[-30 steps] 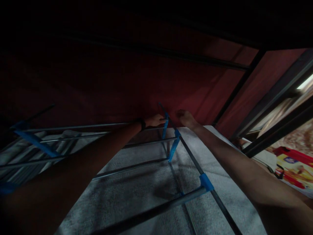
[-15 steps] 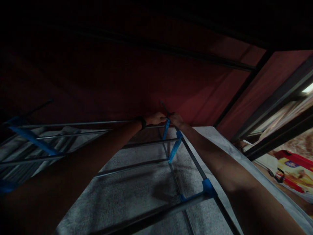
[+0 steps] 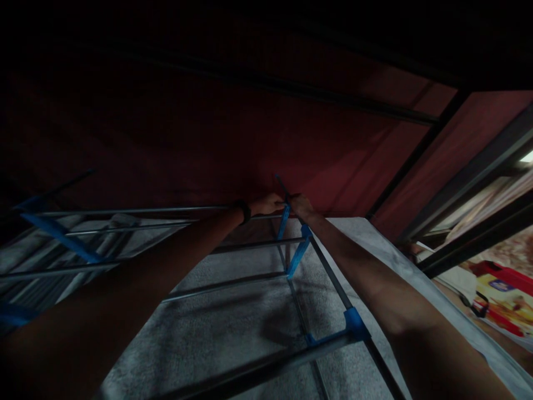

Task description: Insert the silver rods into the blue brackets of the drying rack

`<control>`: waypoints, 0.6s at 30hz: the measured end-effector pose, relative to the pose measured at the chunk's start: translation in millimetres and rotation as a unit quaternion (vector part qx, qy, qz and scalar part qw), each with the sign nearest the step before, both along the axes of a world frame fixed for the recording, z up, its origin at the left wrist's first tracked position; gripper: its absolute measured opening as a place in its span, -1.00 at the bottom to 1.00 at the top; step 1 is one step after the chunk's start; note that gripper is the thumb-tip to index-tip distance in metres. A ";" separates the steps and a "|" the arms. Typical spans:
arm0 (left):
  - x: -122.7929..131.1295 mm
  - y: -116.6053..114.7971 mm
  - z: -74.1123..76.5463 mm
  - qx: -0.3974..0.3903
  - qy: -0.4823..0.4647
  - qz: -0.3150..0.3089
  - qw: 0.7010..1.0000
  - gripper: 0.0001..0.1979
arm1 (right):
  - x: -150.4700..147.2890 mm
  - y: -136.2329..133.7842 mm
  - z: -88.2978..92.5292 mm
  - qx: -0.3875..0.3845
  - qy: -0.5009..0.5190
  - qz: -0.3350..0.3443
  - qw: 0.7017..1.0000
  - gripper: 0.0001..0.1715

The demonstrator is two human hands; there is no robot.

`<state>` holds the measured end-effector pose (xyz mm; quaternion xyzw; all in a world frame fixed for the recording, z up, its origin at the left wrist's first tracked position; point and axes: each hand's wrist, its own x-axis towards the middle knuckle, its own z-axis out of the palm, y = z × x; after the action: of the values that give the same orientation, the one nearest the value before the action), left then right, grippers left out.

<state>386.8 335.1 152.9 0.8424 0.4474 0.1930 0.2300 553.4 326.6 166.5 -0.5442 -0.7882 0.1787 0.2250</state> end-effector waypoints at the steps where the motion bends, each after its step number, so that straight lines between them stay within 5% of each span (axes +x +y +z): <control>1: -0.1 -0.3 0.4 0.000 0.002 -0.003 1.000 -0.75 | -0.5 -0.4 0.7 -0.003 -0.010 -0.017 1.000 -0.80; 11: 3.1 -0.6 4.6 -0.007 0.008 -0.001 1.000 -0.76 | -6.8 -6.1 6.9 -0.025 -0.045 -0.065 0.997 -0.87; 18: 4.6 -0.4 5.3 -0.042 -0.036 -0.006 0.998 -0.77 | -5.2 -5.5 4.0 -0.047 0.036 -0.093 0.994 -0.81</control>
<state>391.4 334.7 158.2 0.8273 0.4410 0.2030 0.2826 548.2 321.1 170.6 -0.6180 -0.7167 0.2132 0.2429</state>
